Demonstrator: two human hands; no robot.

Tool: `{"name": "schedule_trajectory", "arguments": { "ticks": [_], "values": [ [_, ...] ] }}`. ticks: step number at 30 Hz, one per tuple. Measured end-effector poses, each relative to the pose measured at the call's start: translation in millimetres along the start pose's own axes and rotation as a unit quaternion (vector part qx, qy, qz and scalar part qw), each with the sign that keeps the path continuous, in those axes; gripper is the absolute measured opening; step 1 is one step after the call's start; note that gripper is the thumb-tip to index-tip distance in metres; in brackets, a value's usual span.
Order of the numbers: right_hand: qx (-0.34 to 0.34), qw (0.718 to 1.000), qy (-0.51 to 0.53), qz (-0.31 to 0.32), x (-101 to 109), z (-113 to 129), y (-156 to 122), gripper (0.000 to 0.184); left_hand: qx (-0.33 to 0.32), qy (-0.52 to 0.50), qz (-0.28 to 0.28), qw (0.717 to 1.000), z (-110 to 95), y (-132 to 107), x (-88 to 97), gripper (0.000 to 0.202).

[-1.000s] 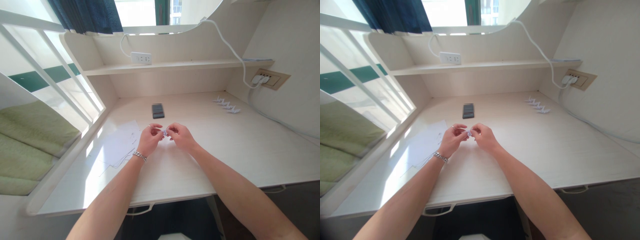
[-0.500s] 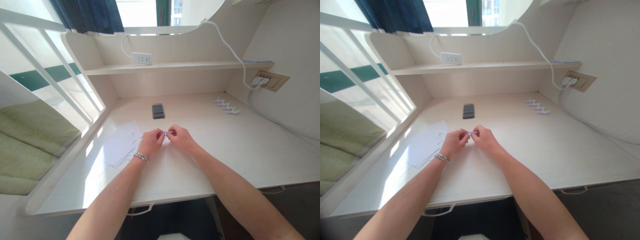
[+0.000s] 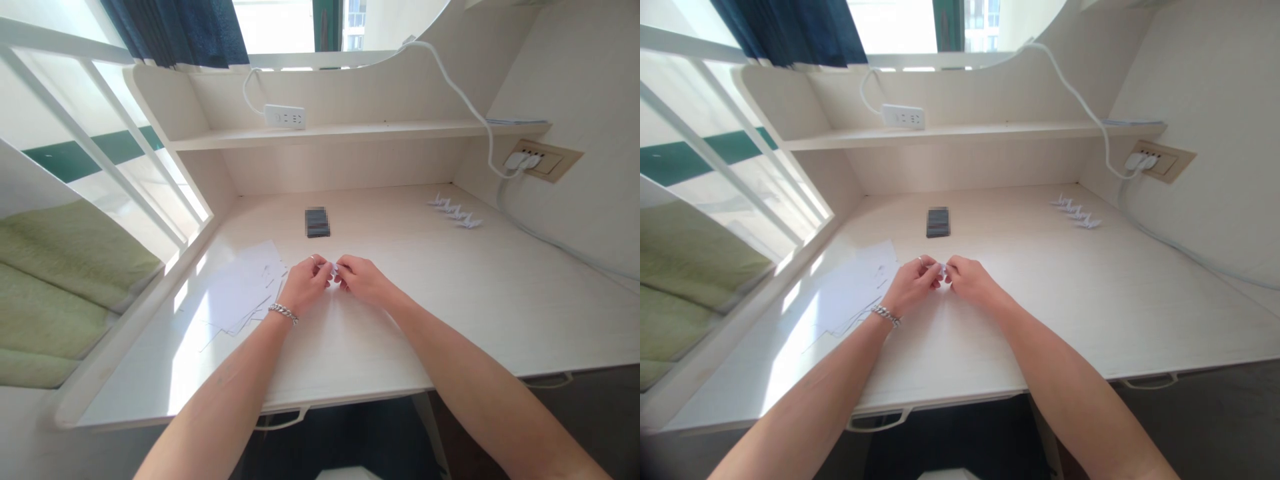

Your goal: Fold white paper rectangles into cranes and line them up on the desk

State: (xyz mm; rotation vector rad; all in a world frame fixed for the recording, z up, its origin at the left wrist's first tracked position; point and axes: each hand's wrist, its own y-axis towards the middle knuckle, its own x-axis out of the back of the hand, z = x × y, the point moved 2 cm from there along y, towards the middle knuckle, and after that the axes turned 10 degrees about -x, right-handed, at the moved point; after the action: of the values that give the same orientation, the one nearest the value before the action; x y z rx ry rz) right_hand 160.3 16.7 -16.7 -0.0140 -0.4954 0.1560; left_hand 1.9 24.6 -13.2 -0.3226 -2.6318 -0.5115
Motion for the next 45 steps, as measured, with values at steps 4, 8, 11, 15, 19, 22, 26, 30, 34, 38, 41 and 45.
{"name": "schedule_trajectory", "arguments": {
  "ticks": [4, 8, 11, 15, 19, 22, 26, 30, 34, 38, 41, 45],
  "values": [
    [-0.002, 0.999, 0.036, 0.018, 1.9, 2.7, 0.3, 0.022, 0.012, -0.026, 0.011, 1.0, -1.1, 0.9, -1.3, 0.033],
    [-0.06, 0.98, 0.172, 0.072, 6.2, 7.4, -0.4, 0.02, 0.065, -0.153, -0.001, 0.986, -5.1, 1.9, 0.1, 0.03],
    [-0.078, 0.955, 0.265, 0.109, 9.6, 10.1, -1.9, 0.023, 0.087, -0.267, -0.014, 0.96, -10.5, 1.7, 1.7, 0.03],
    [-0.072, 0.948, 0.282, 0.132, 11.4, 9.7, -3.3, 0.028, 0.104, -0.314, 0.01, 0.944, -11.9, 0.4, 1.8, 0.027],
    [-0.075, 0.951, 0.262, 0.145, 10.5, 8.9, -3.8, 0.03, 0.119, -0.291, 0.056, 0.948, -7.9, -0.5, -0.3, 0.03],
    [-0.081, 0.953, 0.258, 0.14, 10.5, 8.7, -3.7, 0.03, 0.119, -0.283, 0.074, 0.949, -7.3, -0.8, -1.7, 0.031],
    [-0.082, 0.956, 0.243, 0.142, 11.6, 7.9, -4.0, 0.031, 0.109, -0.288, 0.082, 0.948, -9.6, -1.5, -1.9, 0.031],
    [-0.081, 0.943, 0.274, 0.169, 13.4, 8.4, -5.3, 0.03, 0.102, -0.338, 0.088, 0.932, -12.3, -2.8, -1.8, 0.028],
    [-0.074, 0.905, 0.366, 0.201, 13.6, 11.9, -5.9, 0.025, 0.095, -0.416, 0.082, 0.901, -15.7, -3.5, -3.4, 0.026],
    [-0.067, 0.875, 0.433, 0.209, 11.1, 13.4, -4.2, 0.023, 0.084, -0.464, 0.062, 0.88, -17.5, -3.4, -6.1, 0.025],
    [-0.05, 0.858, 0.466, 0.208, 8.8, 13.4, -2.9, 0.022, 0.074, -0.49, 0.055, 0.867, -17.0, -3.0, -7.9, 0.025],
    [-0.035, 0.845, 0.492, 0.207, 5.7, 14.5, -2.8, 0.023, 0.065, -0.514, 0.059, 0.853, -16.4, -2.7, -9.1, 0.025]
  ]
}}
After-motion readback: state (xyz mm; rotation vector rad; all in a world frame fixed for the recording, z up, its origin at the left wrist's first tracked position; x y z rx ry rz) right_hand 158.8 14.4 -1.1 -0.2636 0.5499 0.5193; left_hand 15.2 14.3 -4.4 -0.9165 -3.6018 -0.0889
